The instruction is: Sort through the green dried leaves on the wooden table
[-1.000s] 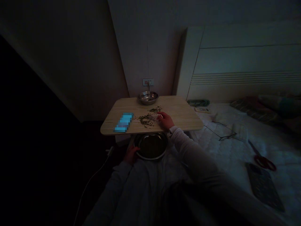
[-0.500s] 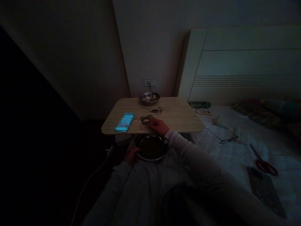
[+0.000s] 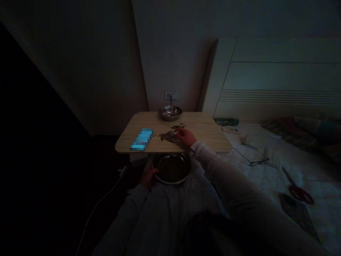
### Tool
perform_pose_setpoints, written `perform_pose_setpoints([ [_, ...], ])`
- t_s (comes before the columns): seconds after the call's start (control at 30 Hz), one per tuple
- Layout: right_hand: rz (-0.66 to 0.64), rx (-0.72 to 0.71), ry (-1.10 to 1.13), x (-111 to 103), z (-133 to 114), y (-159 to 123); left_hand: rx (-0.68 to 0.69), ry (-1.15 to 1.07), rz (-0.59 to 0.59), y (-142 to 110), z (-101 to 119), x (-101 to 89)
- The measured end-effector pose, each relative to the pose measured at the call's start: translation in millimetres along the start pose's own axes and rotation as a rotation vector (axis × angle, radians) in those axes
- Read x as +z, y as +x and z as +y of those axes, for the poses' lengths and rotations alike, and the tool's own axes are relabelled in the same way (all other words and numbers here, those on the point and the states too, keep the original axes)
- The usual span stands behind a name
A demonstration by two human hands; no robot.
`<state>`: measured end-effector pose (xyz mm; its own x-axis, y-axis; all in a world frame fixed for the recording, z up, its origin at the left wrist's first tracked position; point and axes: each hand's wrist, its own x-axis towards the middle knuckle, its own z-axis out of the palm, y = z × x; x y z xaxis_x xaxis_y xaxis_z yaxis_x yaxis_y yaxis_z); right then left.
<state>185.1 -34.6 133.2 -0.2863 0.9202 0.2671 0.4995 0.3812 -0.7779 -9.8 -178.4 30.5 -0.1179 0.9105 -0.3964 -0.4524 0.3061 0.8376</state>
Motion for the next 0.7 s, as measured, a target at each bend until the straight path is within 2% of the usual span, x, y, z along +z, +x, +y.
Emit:
perform_pose_setpoints([
  [0.2, 0.097, -0.021, -0.102, -1, -8, 15, -0.005, 0.022, 0.031, -5, 5, 4.7],
  [0.53, 0.057, 0.031, -0.28, 20, -25, 30, 0.005, -0.014, 0.018, -6, 5, 6.2],
  [0.7, -0.013, 0.015, -0.332, 34, -35, 38, 0.012, -0.007, 0.025, -5, 3, 5.2],
])
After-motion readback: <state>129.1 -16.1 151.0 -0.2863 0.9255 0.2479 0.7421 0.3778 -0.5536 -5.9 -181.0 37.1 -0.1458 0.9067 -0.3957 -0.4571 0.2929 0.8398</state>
